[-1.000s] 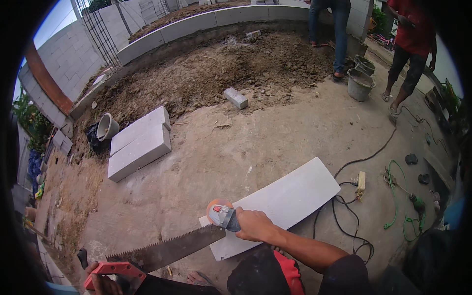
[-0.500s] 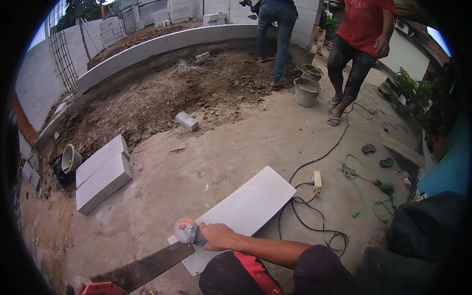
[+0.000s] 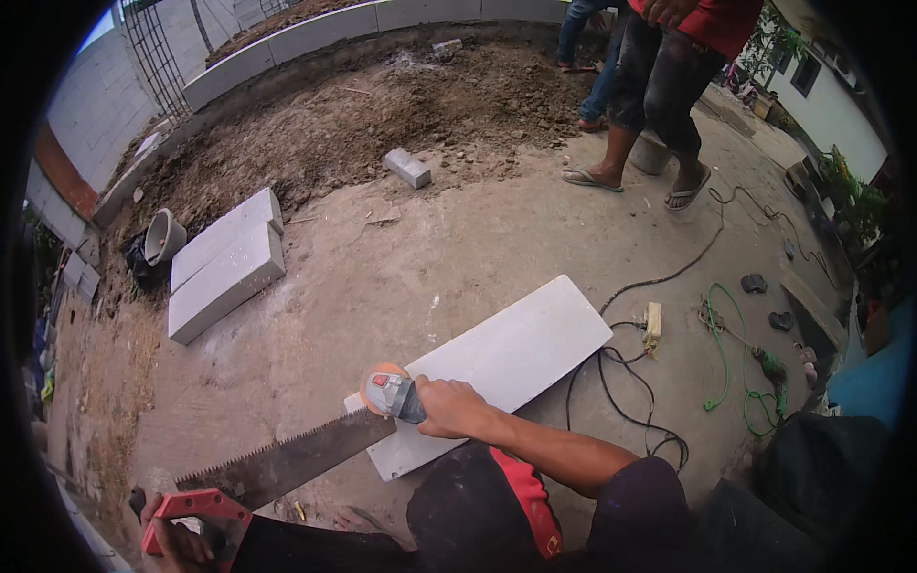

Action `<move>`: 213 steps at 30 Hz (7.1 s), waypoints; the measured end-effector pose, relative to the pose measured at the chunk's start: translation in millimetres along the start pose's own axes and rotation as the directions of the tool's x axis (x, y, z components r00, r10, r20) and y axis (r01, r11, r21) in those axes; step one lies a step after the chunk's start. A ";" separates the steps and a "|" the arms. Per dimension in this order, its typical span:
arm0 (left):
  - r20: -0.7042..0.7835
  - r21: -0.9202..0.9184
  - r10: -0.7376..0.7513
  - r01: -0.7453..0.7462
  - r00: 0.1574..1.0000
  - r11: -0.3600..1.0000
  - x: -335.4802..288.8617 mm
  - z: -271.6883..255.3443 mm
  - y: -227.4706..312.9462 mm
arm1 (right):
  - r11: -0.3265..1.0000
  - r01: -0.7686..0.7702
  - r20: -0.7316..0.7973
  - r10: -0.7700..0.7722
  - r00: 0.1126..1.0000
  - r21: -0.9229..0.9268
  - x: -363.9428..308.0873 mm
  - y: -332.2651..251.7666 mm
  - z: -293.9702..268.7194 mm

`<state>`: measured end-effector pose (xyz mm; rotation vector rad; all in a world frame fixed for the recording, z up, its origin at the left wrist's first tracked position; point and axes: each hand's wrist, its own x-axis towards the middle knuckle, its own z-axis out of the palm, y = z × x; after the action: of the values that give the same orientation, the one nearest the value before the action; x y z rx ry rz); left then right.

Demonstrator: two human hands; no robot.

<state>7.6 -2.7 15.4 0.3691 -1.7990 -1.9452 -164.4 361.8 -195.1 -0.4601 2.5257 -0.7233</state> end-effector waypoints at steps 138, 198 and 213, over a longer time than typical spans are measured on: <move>-0.550 0.167 -0.224 0.369 0.805 0.914 45.3 -249.0 -207.5 | -0.174 0.301 -0.157 0.561 0.813 0.938 -61.0 105.9 22.3; 0.554 0.391 -0.624 0.489 0.551 0.780 -94.3 338.7 -273.0 | 0.016 0.283 -0.266 0.400 0.877 0.959 -36.9 112.0 -16.2; 0.512 0.518 -0.589 0.322 0.626 0.792 -96.2 329.8 -272.0 | 0.018 0.305 -0.275 0.488 0.829 0.952 -40.9 116.1 3.3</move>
<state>-113.4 340.6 -228.6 0.3203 -2.8128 -2.2400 -150.1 471.6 -249.0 0.5967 1.5353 -2.6107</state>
